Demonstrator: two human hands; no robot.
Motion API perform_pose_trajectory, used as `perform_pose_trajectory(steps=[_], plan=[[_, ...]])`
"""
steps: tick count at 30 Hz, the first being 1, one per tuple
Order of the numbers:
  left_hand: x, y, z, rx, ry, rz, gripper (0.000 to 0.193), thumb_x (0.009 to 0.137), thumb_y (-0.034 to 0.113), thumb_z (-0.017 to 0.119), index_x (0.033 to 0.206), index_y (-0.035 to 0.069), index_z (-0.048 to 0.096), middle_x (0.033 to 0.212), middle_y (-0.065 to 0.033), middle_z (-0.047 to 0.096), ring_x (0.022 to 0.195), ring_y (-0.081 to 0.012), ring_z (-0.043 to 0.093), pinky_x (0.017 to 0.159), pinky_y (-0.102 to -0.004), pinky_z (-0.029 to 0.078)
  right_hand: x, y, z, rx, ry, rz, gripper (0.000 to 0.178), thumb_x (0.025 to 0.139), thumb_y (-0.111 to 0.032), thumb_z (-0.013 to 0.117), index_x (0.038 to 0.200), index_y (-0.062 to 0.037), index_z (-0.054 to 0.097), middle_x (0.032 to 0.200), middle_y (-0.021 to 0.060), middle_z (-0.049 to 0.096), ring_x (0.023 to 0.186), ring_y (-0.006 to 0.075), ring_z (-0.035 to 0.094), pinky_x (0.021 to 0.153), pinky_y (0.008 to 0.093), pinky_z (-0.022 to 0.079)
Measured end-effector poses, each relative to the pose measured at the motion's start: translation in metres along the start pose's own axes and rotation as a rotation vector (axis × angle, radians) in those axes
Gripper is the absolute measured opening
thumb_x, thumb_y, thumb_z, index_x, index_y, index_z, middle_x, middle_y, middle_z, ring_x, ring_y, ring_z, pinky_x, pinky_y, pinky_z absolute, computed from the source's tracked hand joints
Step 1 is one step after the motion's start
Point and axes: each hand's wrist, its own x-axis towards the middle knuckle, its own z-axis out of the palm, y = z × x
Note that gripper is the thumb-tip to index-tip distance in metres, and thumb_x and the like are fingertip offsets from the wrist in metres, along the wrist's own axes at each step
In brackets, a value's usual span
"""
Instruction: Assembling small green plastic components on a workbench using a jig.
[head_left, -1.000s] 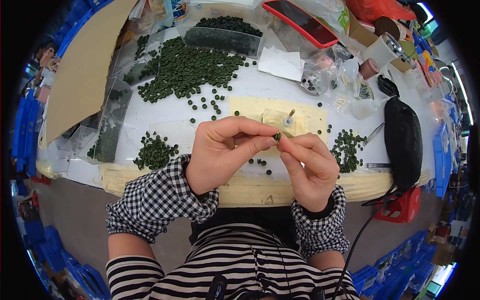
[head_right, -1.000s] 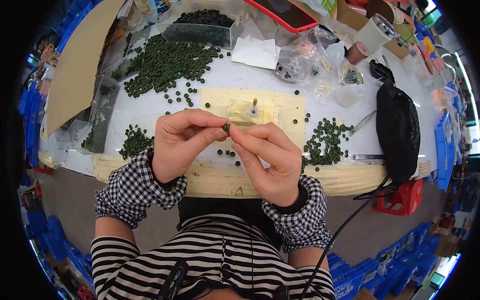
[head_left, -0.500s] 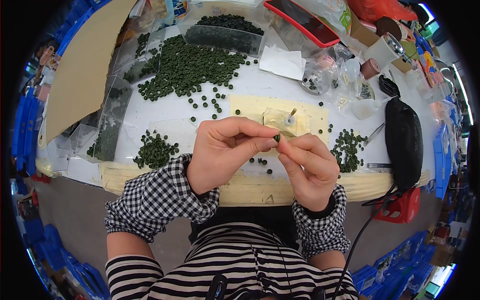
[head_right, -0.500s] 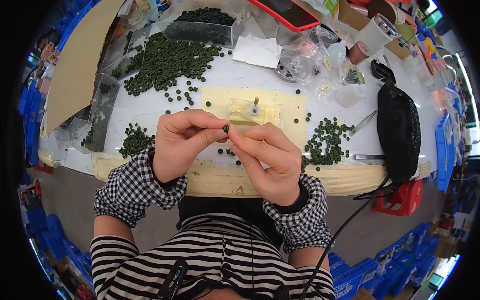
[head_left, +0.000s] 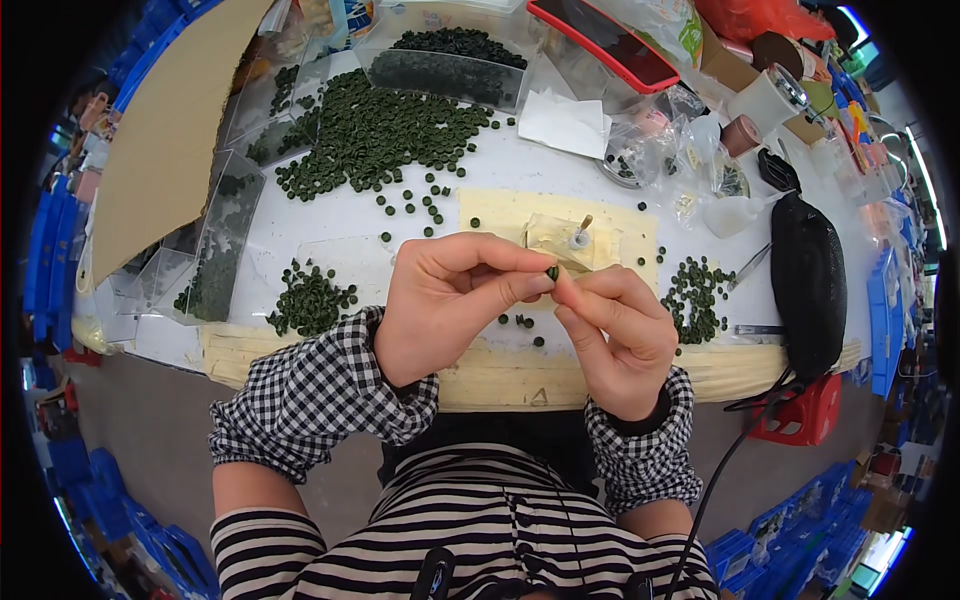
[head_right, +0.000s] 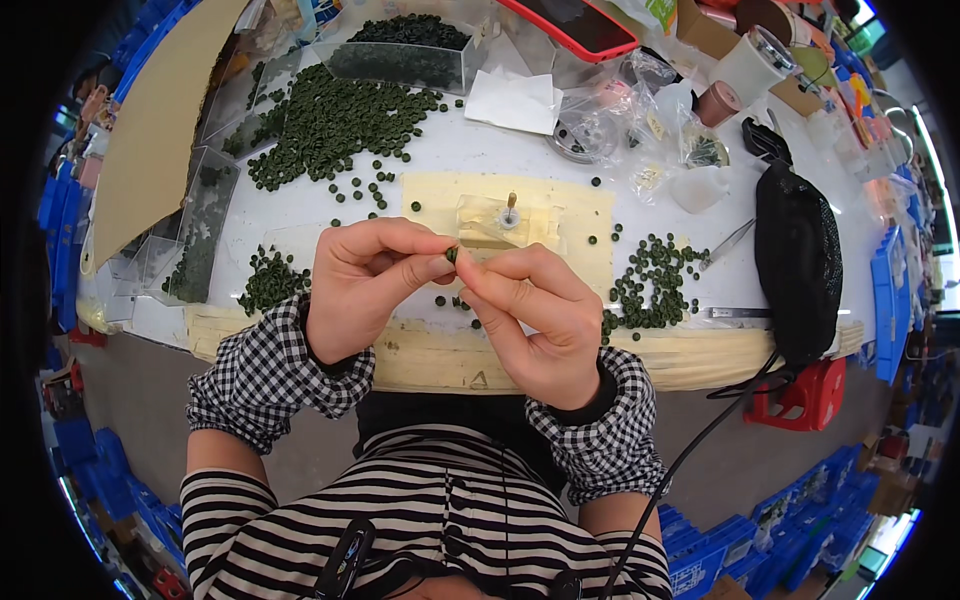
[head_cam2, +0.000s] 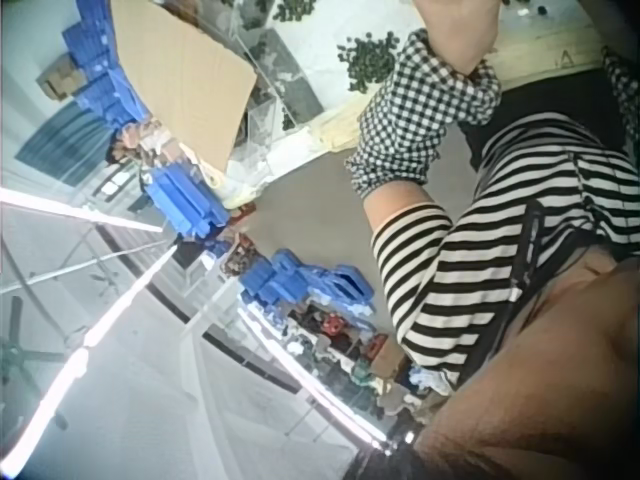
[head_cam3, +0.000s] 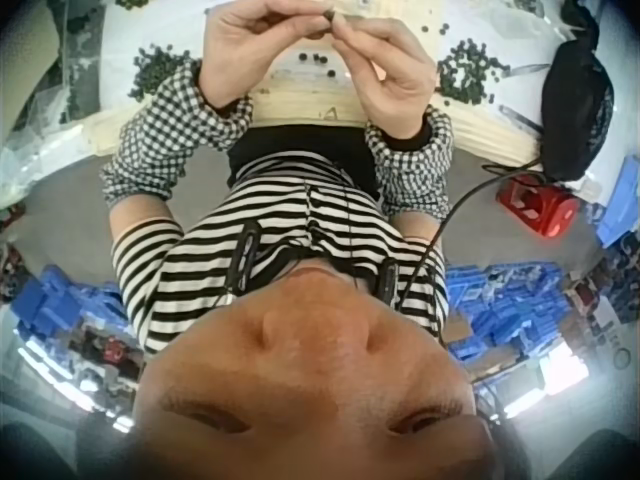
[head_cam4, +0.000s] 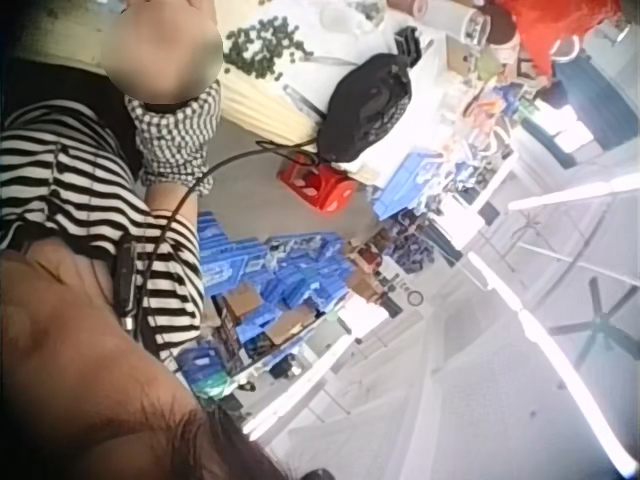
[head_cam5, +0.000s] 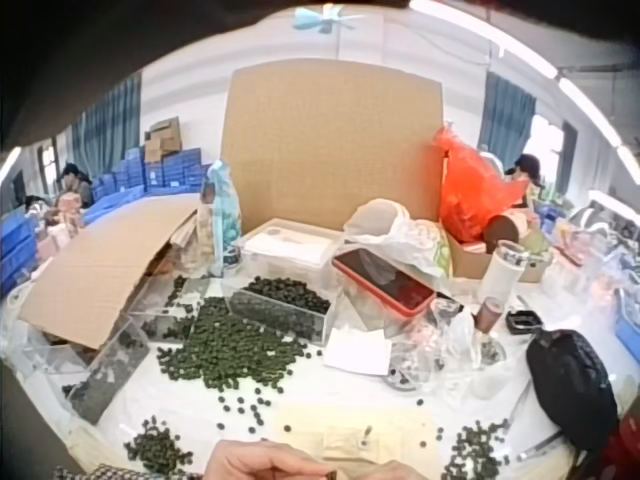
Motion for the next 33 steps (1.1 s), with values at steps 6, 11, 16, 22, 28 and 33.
perform_pose_trajectory(steps=[6, 11, 16, 22, 28, 33], plan=[[0.0008, 0.0004, 0.0001, 0.015, 0.002, -0.013, 0.015, 0.083, -0.004, 0.063, 0.099, -0.005, 0.065, 0.094, -0.0119, 0.067, 0.087, -0.0143, 0.065, 0.080, -0.0248, 0.054, 0.0004, -0.0014, 0.0013, 0.011, 0.021, 0.020, 0.033, 0.077, 0.010, 0.066, 0.108, -0.0017, 0.067, 0.088, 0.0085, 0.062, 0.073, 0.0132, 0.059, 0.061, 0.0216, 0.046], [0.0010, 0.0013, -0.0008, -0.005, -0.013, -0.030, 0.017, 0.084, -0.003, 0.063, 0.101, -0.006, 0.064, 0.096, -0.0121, 0.066, 0.089, -0.0146, 0.064, 0.081, -0.0252, 0.054, 0.0000, -0.0008, 0.0015, -0.001, 0.032, 0.025, 0.033, 0.077, 0.009, 0.066, 0.108, -0.0014, 0.067, 0.088, 0.0086, 0.063, 0.073, 0.0134, 0.059, 0.061, 0.0218, 0.046], [0.0012, 0.0013, 0.0001, -0.020, -0.013, -0.029, 0.018, 0.085, -0.003, 0.062, 0.103, -0.006, 0.063, 0.097, -0.0121, 0.066, 0.089, -0.0143, 0.064, 0.082, -0.0249, 0.054, 0.0000, -0.0005, 0.0014, -0.022, 0.040, 0.014, 0.033, 0.077, 0.009, 0.065, 0.108, -0.0015, 0.067, 0.088, 0.0082, 0.063, 0.073, 0.0132, 0.059, 0.061, 0.0218, 0.046], [0.0015, 0.0008, 0.0006, -0.034, -0.014, -0.037, 0.018, 0.084, -0.003, 0.064, 0.102, -0.006, 0.063, 0.097, -0.0118, 0.066, 0.089, -0.0136, 0.064, 0.081, -0.0238, 0.053, -0.0003, -0.0023, 0.0007, -0.037, 0.045, 0.023, 0.034, 0.077, 0.009, 0.066, 0.108, -0.0019, 0.067, 0.086, 0.0071, 0.062, 0.071, 0.0128, 0.058, 0.060, 0.0216, 0.046], [0.0012, -0.0027, -0.0003, 0.028, -0.015, 0.054, 0.018, 0.082, -0.005, 0.064, 0.100, -0.003, 0.066, 0.097, -0.0099, 0.066, 0.089, -0.0130, 0.062, 0.081, -0.0230, 0.052, -0.0009, -0.0011, 0.0001, -0.049, 0.057, 0.009, 0.034, 0.076, 0.009, 0.066, 0.109, -0.0023, 0.067, 0.086, 0.0068, 0.061, 0.071, 0.0124, 0.057, 0.060, 0.0214, 0.045], [0.0019, -0.0039, -0.0009, 0.049, -0.028, 0.088, 0.019, 0.081, -0.006, 0.064, 0.100, -0.002, 0.067, 0.096, -0.0090, 0.065, 0.089, -0.0126, 0.062, 0.080, -0.0225, 0.051, -0.0010, -0.0011, -0.0003, -0.055, 0.056, 0.013, 0.035, 0.076, 0.009, 0.067, 0.109, -0.0028, 0.067, 0.086, 0.0069, 0.062, 0.072, 0.0128, 0.057, 0.061, 0.0217, 0.045]])
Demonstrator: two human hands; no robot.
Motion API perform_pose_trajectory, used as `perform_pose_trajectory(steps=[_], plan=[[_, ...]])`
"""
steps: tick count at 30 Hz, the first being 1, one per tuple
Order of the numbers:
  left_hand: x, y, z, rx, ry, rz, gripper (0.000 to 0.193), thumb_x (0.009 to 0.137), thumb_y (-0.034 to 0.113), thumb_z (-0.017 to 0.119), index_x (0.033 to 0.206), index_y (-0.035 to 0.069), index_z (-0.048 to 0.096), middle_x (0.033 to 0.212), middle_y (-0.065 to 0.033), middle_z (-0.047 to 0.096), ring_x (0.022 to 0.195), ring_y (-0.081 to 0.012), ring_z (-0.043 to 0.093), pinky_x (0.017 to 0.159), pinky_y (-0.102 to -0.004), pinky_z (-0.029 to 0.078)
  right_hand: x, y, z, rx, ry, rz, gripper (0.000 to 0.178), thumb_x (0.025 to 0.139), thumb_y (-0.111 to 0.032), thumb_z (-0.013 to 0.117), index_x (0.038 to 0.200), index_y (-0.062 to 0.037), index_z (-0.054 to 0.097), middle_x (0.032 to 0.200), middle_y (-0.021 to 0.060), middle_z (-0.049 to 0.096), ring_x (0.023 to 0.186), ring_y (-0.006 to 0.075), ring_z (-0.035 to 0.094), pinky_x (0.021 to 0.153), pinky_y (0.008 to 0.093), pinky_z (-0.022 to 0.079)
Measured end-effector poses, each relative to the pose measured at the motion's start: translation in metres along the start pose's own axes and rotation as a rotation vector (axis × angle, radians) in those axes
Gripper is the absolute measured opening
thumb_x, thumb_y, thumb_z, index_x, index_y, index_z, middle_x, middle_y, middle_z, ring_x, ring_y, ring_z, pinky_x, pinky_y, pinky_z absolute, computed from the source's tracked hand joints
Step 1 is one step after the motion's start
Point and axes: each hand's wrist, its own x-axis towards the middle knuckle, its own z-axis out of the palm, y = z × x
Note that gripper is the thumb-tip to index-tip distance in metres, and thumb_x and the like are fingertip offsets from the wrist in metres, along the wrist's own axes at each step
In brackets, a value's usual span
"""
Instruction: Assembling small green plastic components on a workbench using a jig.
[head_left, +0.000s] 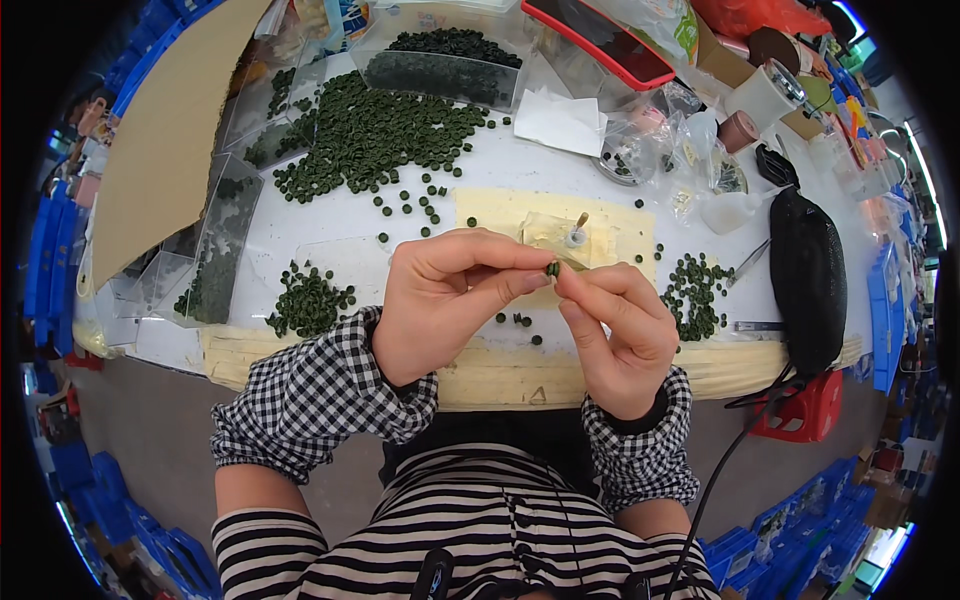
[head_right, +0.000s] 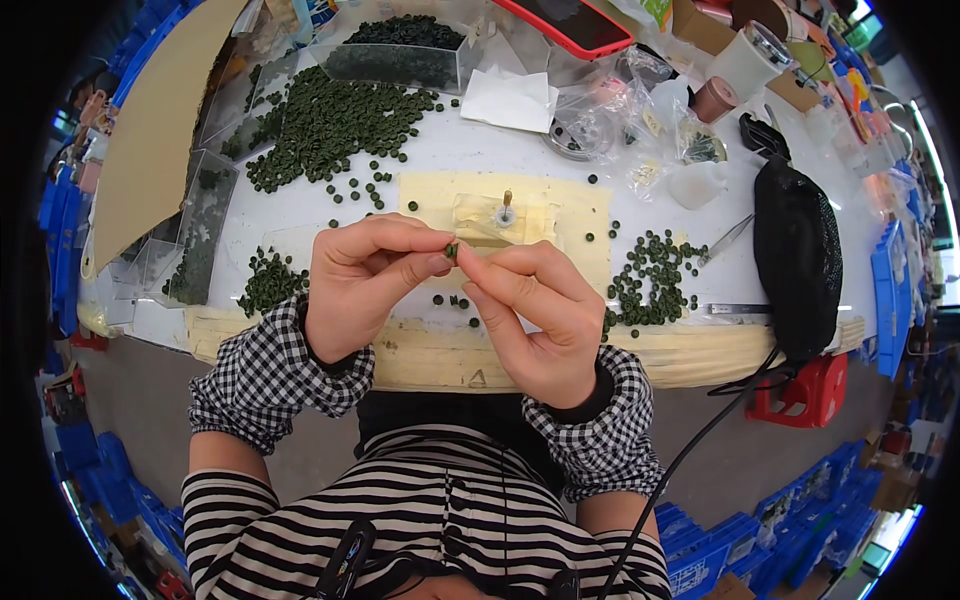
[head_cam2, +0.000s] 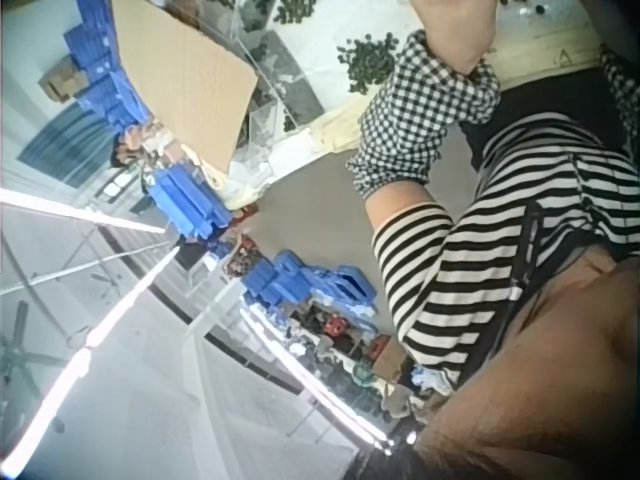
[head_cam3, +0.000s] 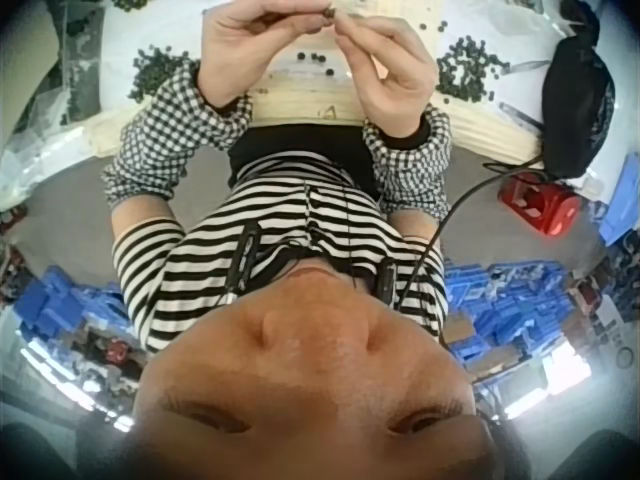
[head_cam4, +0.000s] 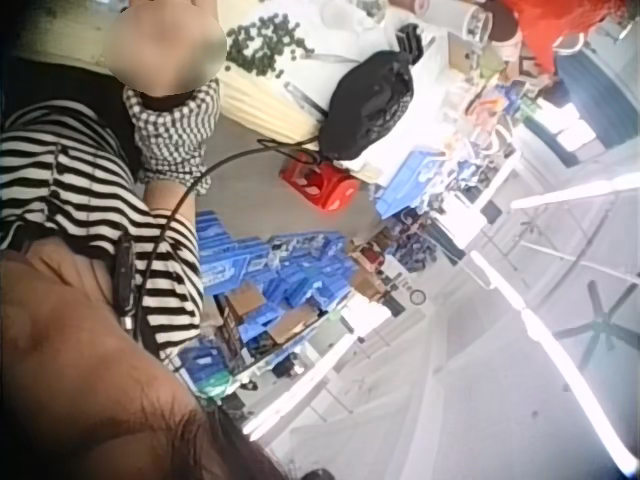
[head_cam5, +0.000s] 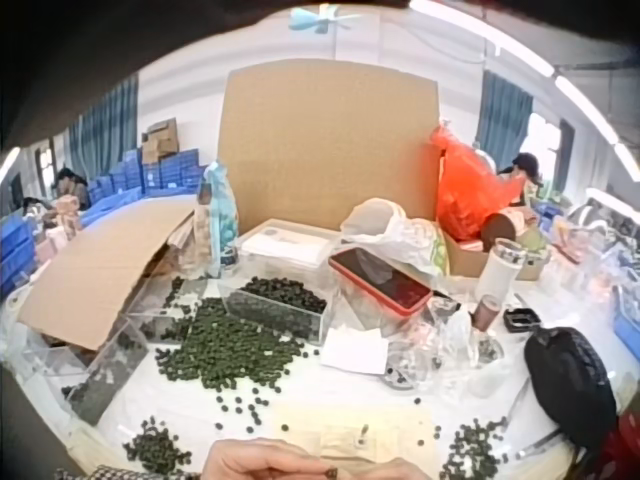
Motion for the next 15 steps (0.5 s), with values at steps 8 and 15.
perform_pose_trajectory(steps=[8, 15], plan=[[0.000, 0.002, 0.000, 0.013, 0.003, -0.019, 0.018, 0.083, -0.004, 0.064, 0.100, -0.002, 0.067, 0.096, -0.0089, 0.065, 0.088, -0.0127, 0.062, 0.080, -0.0230, 0.051, 0.000, 0.000, 0.001, 0.008, 0.010, -0.011, 0.034, 0.076, 0.009, 0.066, 0.107, -0.0022, 0.068, 0.087, 0.0075, 0.063, 0.072, 0.0137, 0.057, 0.061, 0.0224, 0.045], [0.014, 0.019, -0.011, 0.538, -0.184, -0.065, 0.010, 0.082, -0.002, 0.064, 0.092, -0.002, 0.067, 0.088, -0.0090, 0.066, 0.082, -0.0121, 0.063, 0.073, -0.0227, 0.050, -0.002, 0.006, 0.000, -0.062, 0.148, 0.029, 0.029, 0.077, 0.010, 0.065, 0.104, -0.0001, 0.068, 0.083, 0.0081, 0.061, 0.070, 0.0138, 0.057, 0.063, 0.0217, 0.045]])
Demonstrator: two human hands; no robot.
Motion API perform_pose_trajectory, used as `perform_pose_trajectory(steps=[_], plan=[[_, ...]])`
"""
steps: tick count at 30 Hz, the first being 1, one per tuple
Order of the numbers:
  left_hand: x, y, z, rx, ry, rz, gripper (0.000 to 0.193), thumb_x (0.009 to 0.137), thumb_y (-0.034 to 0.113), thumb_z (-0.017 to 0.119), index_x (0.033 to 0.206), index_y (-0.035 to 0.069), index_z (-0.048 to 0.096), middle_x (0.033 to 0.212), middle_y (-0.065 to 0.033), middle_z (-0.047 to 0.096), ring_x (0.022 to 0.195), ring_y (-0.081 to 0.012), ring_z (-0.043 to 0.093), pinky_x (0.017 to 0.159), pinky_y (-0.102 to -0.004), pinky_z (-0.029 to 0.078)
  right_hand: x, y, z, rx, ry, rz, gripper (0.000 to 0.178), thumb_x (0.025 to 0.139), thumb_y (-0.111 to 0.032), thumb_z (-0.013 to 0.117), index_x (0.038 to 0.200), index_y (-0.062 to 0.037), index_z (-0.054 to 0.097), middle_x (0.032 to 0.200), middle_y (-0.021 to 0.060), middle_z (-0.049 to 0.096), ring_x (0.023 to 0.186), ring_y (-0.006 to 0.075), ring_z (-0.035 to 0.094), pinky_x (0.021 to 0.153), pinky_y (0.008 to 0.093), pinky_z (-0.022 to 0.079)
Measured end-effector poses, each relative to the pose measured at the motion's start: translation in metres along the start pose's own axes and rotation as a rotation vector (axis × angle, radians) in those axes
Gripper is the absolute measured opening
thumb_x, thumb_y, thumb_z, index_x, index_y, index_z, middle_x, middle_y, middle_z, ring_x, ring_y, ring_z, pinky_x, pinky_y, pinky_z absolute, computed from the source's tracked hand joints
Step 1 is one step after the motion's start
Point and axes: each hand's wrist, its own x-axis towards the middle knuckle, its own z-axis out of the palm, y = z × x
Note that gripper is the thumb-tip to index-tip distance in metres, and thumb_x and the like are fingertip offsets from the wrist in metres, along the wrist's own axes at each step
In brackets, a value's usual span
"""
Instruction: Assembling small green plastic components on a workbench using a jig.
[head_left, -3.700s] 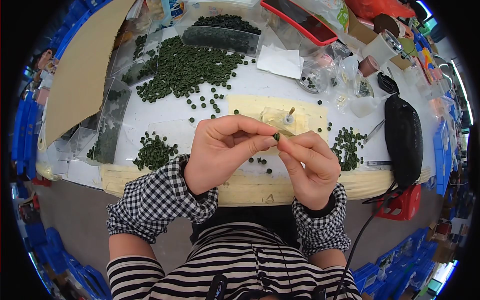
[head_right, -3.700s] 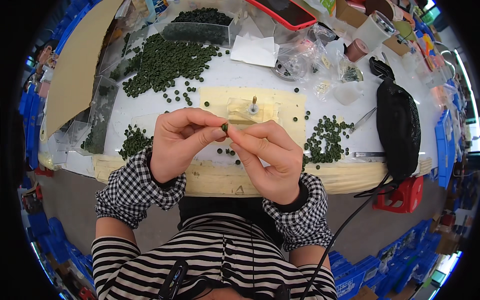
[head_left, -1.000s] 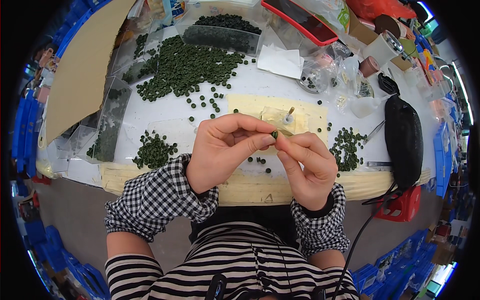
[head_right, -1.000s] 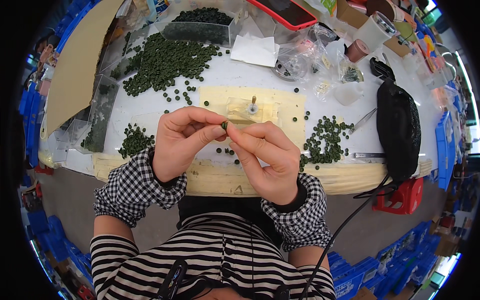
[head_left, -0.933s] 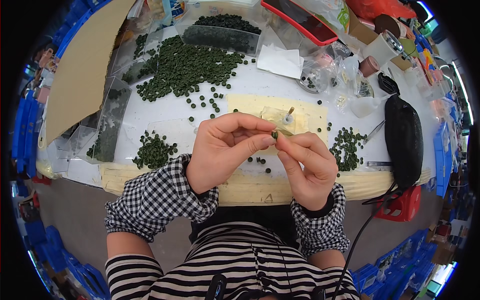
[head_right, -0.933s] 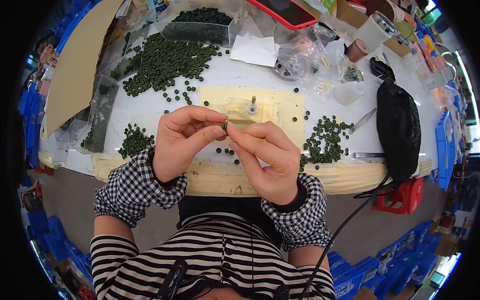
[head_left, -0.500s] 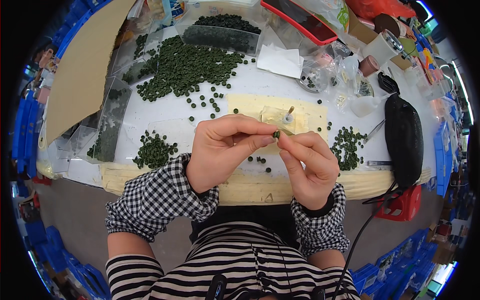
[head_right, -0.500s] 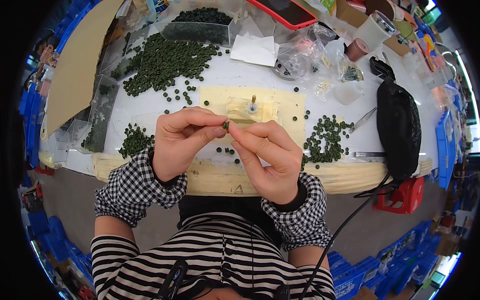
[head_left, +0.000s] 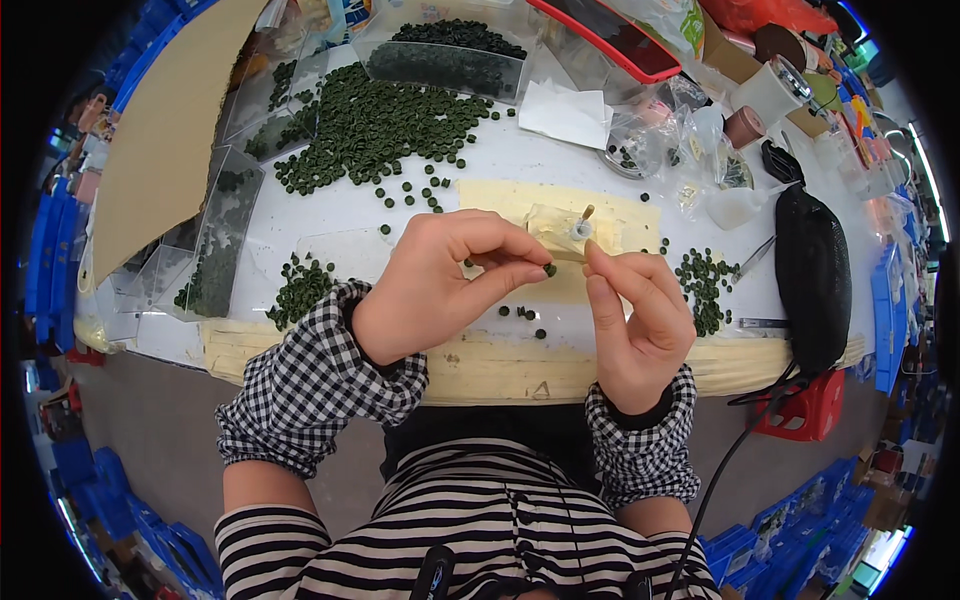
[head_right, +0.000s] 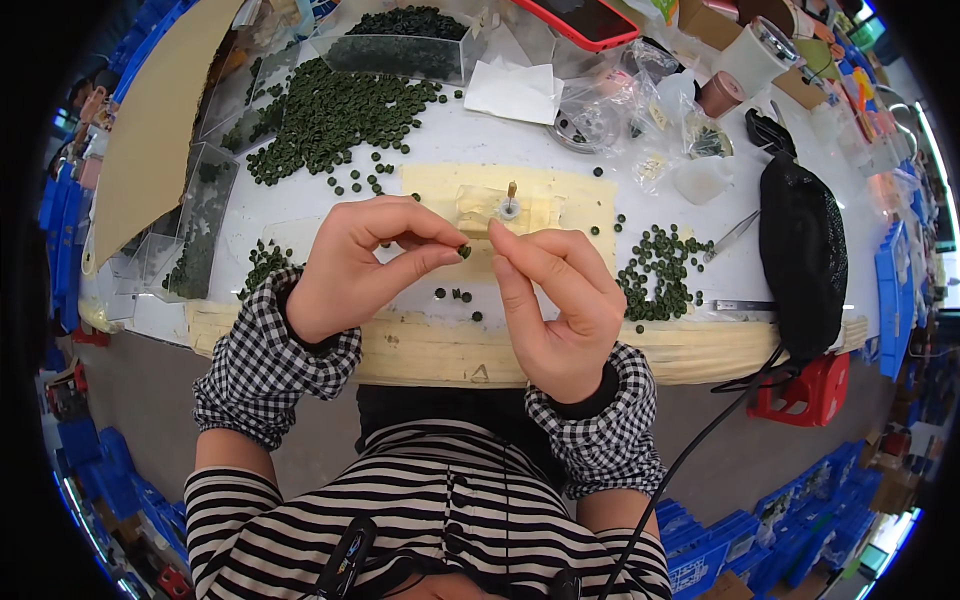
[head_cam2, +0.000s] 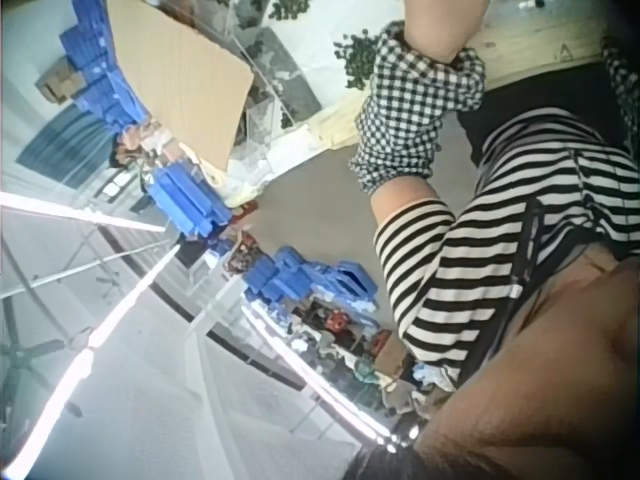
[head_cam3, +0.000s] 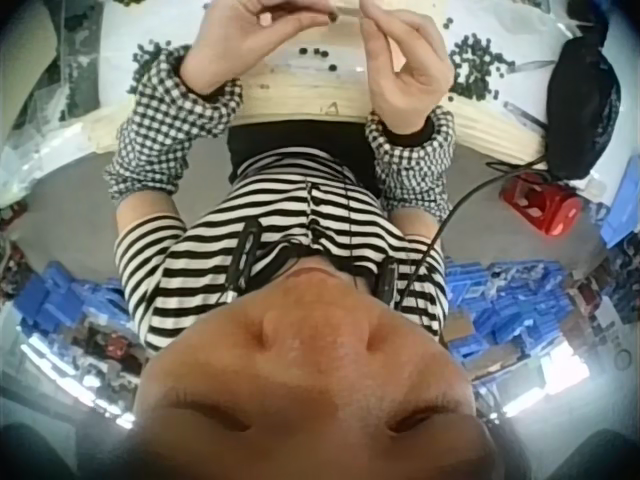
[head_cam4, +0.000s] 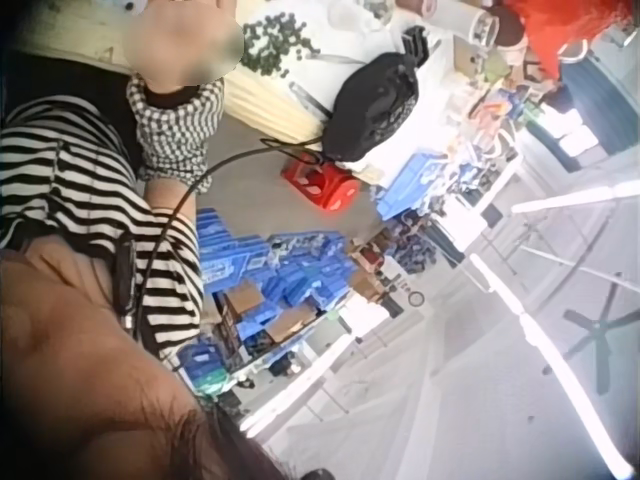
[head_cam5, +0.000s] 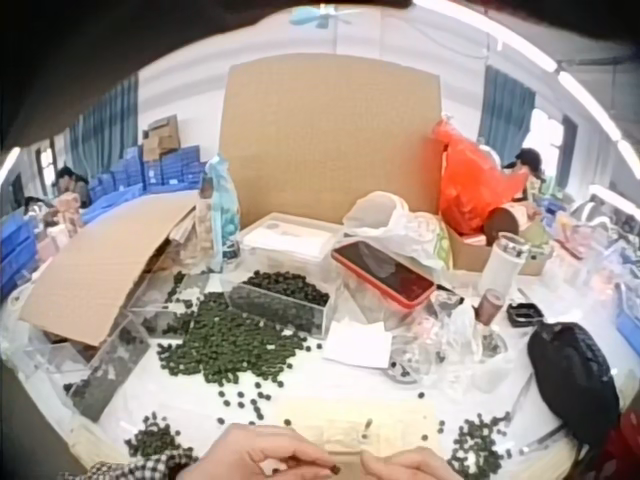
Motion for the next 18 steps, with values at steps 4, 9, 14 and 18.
perform_pose_trajectory(steps=[4, 9, 14, 18], plan=[[-0.002, -0.010, -0.005, 0.440, -0.151, 0.153, 0.012, 0.076, 0.001, 0.067, 0.088, 0.001, 0.067, 0.076, -0.0090, 0.061, 0.071, -0.0218, 0.059, 0.064, -0.0305, 0.047, -0.001, 0.001, 0.002, -0.025, 0.028, -0.007, 0.029, 0.077, 0.009, 0.065, 0.104, 0.0004, 0.068, 0.081, 0.0078, 0.060, 0.069, 0.0134, 0.056, 0.063, 0.0215, 0.045], [-0.002, -0.016, -0.005, 0.454, -0.091, 0.217, 0.012, 0.075, 0.002, 0.067, 0.087, 0.001, 0.067, 0.074, -0.0091, 0.060, 0.069, -0.0248, 0.057, 0.063, -0.0336, 0.046, -0.001, 0.000, 0.001, -0.041, 0.031, -0.015, 0.029, 0.077, 0.009, 0.065, 0.104, 0.0002, 0.068, 0.081, 0.0076, 0.060, 0.069, 0.0133, 0.056, 0.063, 0.0214, 0.045], [-0.002, -0.003, -0.029, 0.506, 0.051, 0.132, 0.011, 0.077, 0.001, 0.066, 0.087, 0.000, 0.067, 0.077, -0.0087, 0.061, 0.068, -0.0220, 0.057, 0.062, -0.0326, 0.045, -0.002, 0.000, 0.003, -0.058, 0.066, -0.027, 0.028, 0.077, 0.010, 0.065, 0.103, 0.0003, 0.068, 0.080, 0.0078, 0.060, 0.069, 0.0131, 0.056, 0.063, 0.0214, 0.045], [-0.019, 0.008, -0.054, 0.659, 0.144, 0.066, 0.011, 0.076, 0.000, 0.066, 0.087, -0.001, 0.066, 0.078, -0.0098, 0.062, 0.069, -0.0215, 0.057, 0.060, -0.0304, 0.045, -0.001, 0.002, 0.004, -0.068, 0.092, -0.054, 0.028, 0.076, 0.010, 0.065, 0.103, 0.0007, 0.068, 0.080, 0.0078, 0.060, 0.069, 0.0129, 0.056, 0.063, 0.0212, 0.045]])
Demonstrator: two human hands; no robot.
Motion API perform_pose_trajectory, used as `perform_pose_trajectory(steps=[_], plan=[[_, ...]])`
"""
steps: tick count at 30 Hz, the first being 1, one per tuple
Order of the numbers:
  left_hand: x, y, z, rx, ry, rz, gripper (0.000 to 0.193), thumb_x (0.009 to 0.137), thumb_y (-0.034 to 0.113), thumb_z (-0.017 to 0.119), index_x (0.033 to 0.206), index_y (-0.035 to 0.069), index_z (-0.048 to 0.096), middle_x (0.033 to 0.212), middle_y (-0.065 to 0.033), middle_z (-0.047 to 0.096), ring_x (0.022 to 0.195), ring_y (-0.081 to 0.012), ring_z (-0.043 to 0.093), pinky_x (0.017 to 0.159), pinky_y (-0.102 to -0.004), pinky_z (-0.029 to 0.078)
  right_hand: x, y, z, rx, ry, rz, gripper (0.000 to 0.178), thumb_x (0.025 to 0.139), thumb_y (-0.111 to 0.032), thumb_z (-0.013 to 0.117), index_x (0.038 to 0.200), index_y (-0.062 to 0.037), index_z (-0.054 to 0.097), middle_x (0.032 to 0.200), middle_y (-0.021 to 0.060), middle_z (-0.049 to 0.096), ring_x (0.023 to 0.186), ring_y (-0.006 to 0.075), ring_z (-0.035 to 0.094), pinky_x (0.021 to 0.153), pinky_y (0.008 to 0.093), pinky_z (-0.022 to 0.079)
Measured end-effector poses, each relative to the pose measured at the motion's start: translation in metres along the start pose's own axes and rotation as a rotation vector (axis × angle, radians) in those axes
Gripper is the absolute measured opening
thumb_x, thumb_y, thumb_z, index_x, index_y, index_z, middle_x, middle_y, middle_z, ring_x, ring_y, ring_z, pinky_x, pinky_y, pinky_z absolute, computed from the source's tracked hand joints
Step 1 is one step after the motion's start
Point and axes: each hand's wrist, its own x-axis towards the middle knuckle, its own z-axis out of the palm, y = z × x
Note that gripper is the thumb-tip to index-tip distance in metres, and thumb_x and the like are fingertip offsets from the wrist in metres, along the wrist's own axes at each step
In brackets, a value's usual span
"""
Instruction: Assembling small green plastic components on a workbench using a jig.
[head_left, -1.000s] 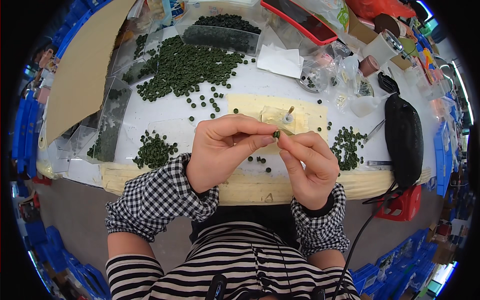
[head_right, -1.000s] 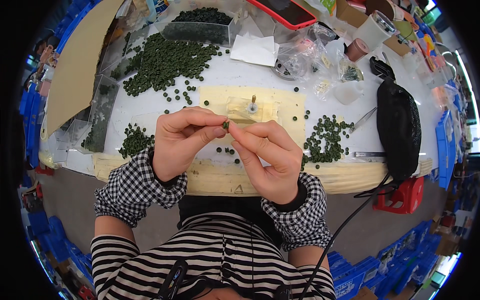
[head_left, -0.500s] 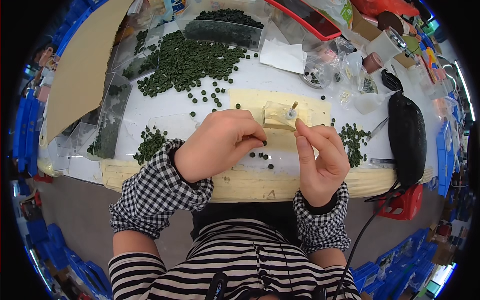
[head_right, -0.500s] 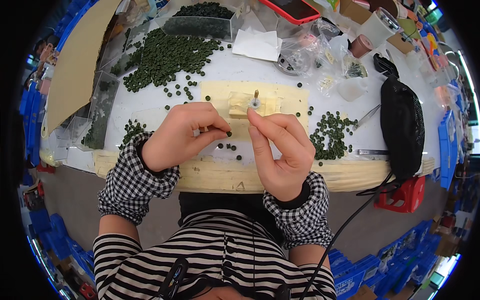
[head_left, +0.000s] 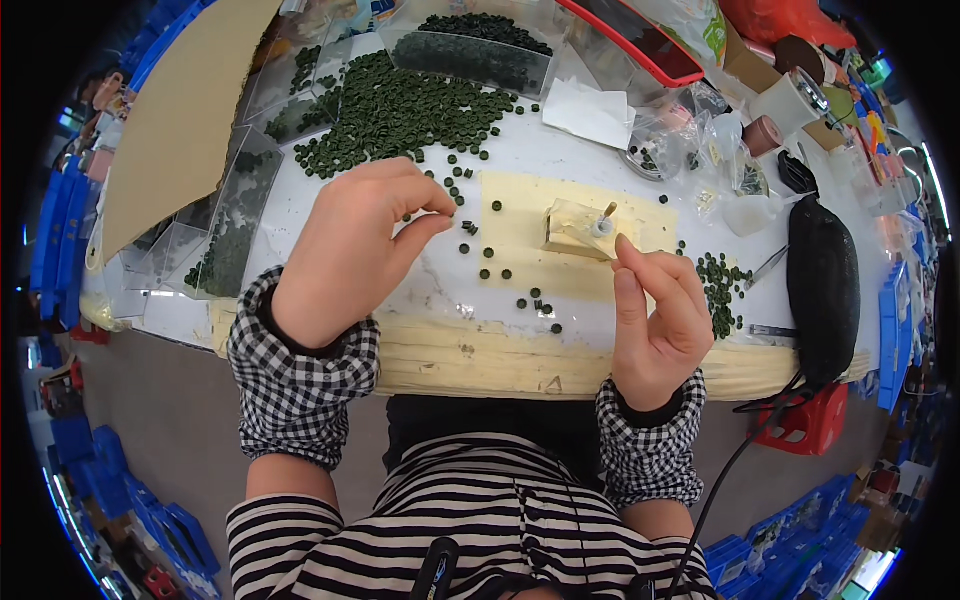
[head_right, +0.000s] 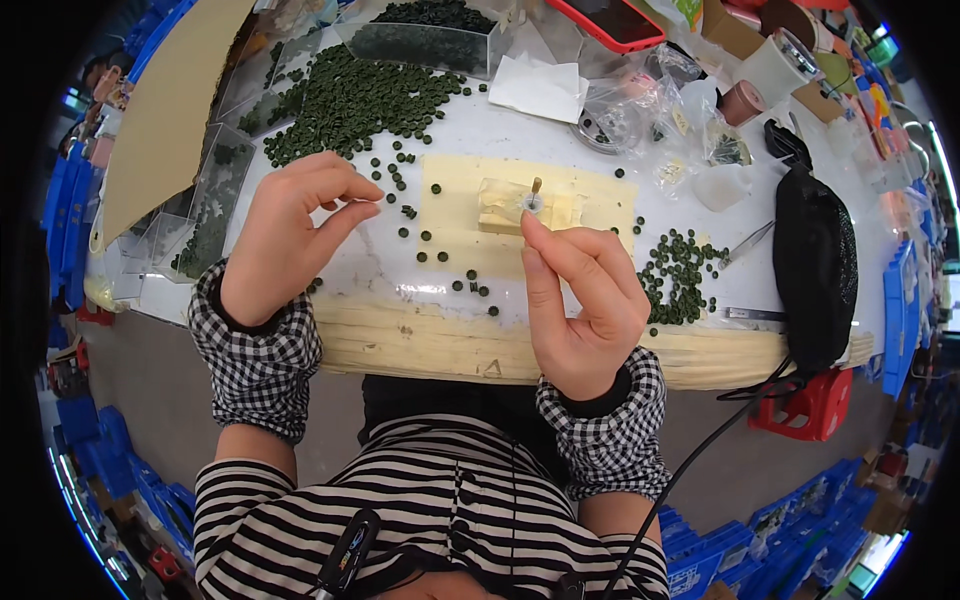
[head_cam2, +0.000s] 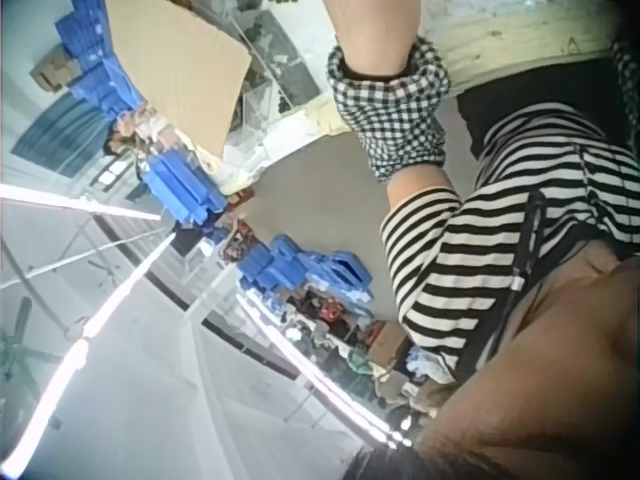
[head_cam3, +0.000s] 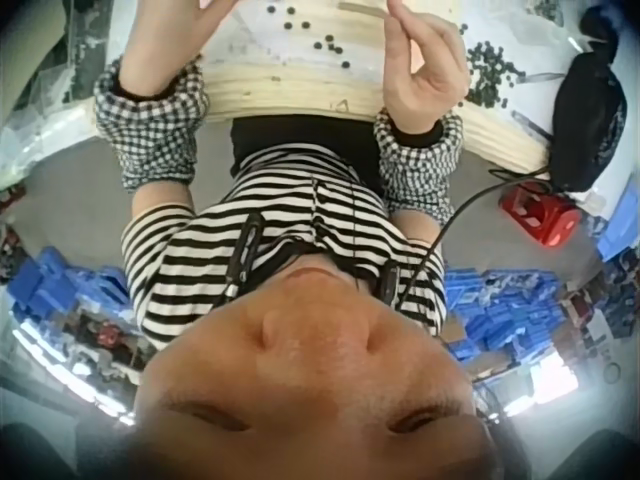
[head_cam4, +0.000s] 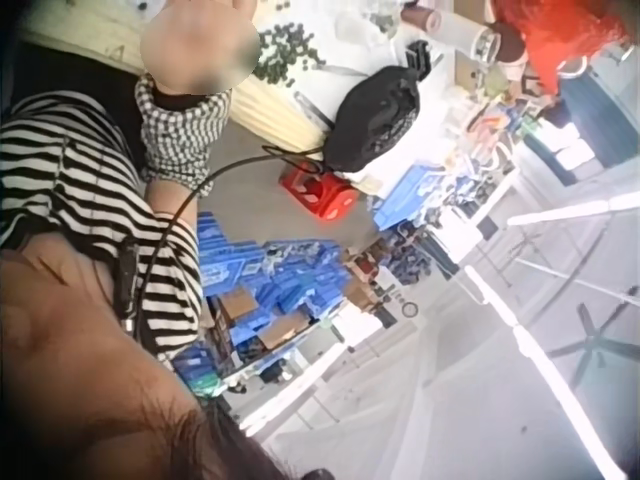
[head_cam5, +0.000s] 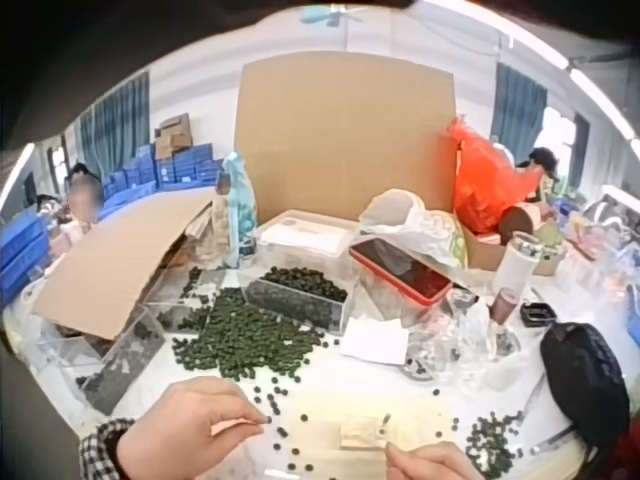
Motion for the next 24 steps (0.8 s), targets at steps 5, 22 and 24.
perform_pose_trajectory(steps=[5, 22, 24], plan=[[-0.033, 0.008, -0.018, 0.153, -0.045, -0.103, 0.016, 0.075, 0.001, 0.067, 0.091, 0.000, 0.065, 0.083, -0.0113, 0.062, 0.072, -0.0254, 0.058, 0.060, -0.0322, 0.046, -0.001, -0.002, 0.000, 0.003, 0.001, -0.007, 0.029, 0.076, 0.010, 0.065, 0.103, 0.0004, 0.068, 0.080, 0.0073, 0.060, 0.069, 0.0129, 0.056, 0.063, 0.0213, 0.045], [-0.001, 0.016, 0.067, 0.424, -0.250, 1.068, 0.033, 0.078, 0.017, 0.055, 0.107, 0.004, 0.059, 0.110, -0.0081, 0.057, 0.113, -0.0239, 0.051, 0.099, -0.0384, 0.041, -0.003, 0.001, 0.000, -0.032, 0.012, -0.023, 0.027, 0.076, 0.010, 0.065, 0.101, 0.0001, 0.069, 0.081, 0.0079, 0.061, 0.070, 0.0145, 0.057, 0.065, 0.0227, 0.045], [0.004, 0.009, 0.060, 0.489, -0.268, 1.090, 0.033, 0.078, 0.016, 0.055, 0.107, 0.002, 0.059, 0.107, -0.0084, 0.058, 0.111, -0.0236, 0.052, 0.098, -0.0373, 0.042, -0.002, -0.001, 0.000, -0.031, 0.005, -0.033, 0.027, 0.076, 0.010, 0.066, 0.101, 0.0001, 0.069, 0.081, 0.0079, 0.061, 0.070, 0.0143, 0.057, 0.065, 0.0225, 0.045]])
